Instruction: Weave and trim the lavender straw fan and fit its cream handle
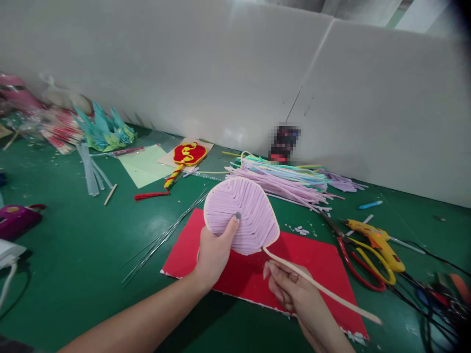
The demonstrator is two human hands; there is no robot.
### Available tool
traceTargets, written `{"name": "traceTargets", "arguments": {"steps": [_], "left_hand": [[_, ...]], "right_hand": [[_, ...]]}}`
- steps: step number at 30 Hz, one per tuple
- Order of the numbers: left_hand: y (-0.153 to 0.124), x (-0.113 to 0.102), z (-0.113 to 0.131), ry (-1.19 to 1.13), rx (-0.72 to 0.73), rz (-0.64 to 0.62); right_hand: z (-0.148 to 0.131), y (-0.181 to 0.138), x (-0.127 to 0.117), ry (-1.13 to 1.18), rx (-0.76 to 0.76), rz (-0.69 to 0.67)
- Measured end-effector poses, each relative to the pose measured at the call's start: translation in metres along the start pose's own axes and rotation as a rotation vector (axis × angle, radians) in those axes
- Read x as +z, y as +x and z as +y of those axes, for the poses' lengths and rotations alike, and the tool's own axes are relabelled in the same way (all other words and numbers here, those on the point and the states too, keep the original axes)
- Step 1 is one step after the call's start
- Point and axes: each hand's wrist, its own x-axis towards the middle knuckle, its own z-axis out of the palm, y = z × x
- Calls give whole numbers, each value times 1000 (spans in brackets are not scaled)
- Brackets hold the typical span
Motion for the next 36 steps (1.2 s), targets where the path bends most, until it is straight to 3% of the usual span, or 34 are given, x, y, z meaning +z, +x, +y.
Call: {"name": "traceTargets", "arguments": {"steps": [5,8,10,12,14,19,26,36], "left_hand": [[-2,0,-1,25,-14,17],[-3,1,0,16,-17,25],[-4,1,0,10,-18,25],[-3,1,0,4,-20,21],[-3,2,0,-8,-12,10],[-1,2,0,-62,1,25],[0,1,-1,-10,-14,3],[5,3,-3,-98,-45,-76]], "right_hand": [[12,-5,-1,-689,-547,343],[24,-6,-3,-933,-869,503],[28,-6,-3,-1008,-955,553],[28,-5,-1,-969,-910,535],[23,-3,1,-830,-765,469],[3,-1,1,-428,-297,190],[-1,3,-8,174,133,-160],[4,12,-15,303,139,-318]]}}
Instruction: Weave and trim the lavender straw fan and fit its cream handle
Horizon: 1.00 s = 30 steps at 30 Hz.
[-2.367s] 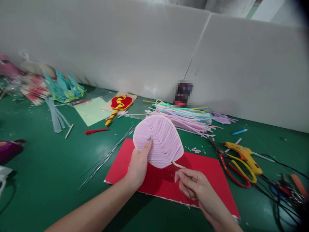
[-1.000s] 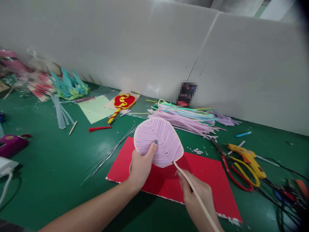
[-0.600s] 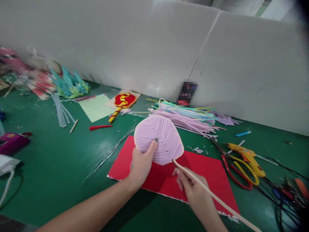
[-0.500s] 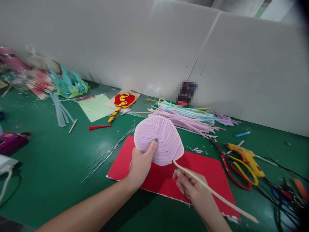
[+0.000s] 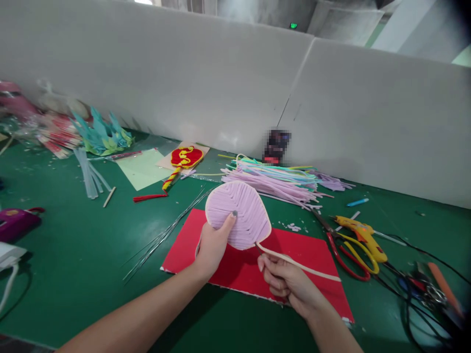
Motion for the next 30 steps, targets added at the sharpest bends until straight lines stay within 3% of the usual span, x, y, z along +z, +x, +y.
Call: {"name": "traceTargets", "arguments": {"steps": [8,14,30], "left_hand": [[6,-5,-3,-85,6,-143],[7,-6,-8,-93,12,-119],[6,-3,-2,-103,37,-123]], "right_hand": [[2,1,-1,93,20,-36],[6,2,2,230,97,-113],[15,4,13,287,38,-95]]}}
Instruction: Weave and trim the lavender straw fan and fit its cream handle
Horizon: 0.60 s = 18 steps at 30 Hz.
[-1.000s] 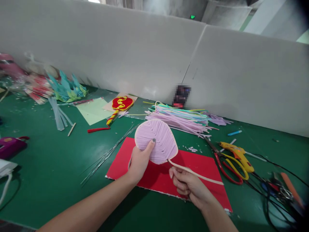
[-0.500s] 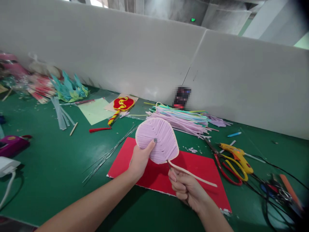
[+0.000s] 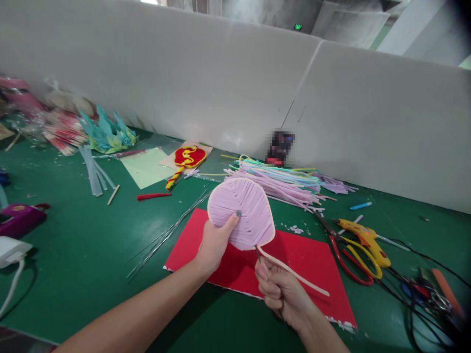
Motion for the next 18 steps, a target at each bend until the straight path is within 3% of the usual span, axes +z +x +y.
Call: {"name": "traceTargets", "arguments": {"steps": [5,12,15,18], "left_hand": [[4,-2,4,41,-15,-6],[13,-4,12,-147,-151,-175],[18,-4,16,-168,-220,-122],[21,-7,21,-164,-291,-94]], "right_hand": [[-3,1,-2,-59,-9,23],[-10,-4,4,-348,-99,7],[-14,-7,8,-514,-164,-8],[-21,-10,6,-680,-252,101]]}}
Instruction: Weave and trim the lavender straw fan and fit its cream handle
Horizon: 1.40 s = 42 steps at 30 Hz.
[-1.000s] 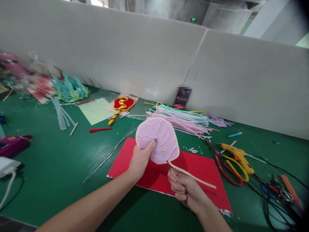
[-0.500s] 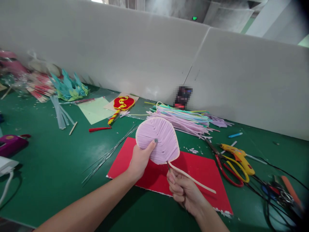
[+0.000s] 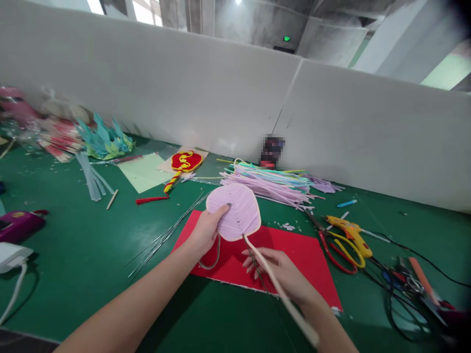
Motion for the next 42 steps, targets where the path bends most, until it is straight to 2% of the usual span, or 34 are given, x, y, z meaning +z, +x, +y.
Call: {"name": "traceTargets", "arguments": {"steps": [6,9,11,13,15,17,19,23,26,33,42], "left_hand": [[-4,2,-7,248,-100,-217],[-2,15,-16,418,-66,-335],[-1,23,-19,612,22,-376],[-1,25,-17,894,182,-236],[-5,19,-10,1099,373,-81],[-9,3,0,1219,548,-46],[-15,-20,9,1279,559,-14],[-22,-66,15,1313,461,172],[-24,-86,11,1295,447,240],[-19,-94,3,1307,519,230],[-17,-96,-3,1394,609,140]], "right_hand": [[-2,-17,-24,-354,-73,439],[0,-32,-34,-495,-98,525],[5,-40,-41,-597,-126,561],[13,-47,-48,-747,-170,617],[24,-52,-55,-913,-206,672],[37,-57,-62,-1048,-211,697],[47,-60,-66,-1181,-190,709],[61,-60,-66,-1393,-92,717],[65,-58,-61,-1476,-49,727],[69,-58,-57,-1585,-67,747],[70,-57,-53,-1635,-68,802]]}}
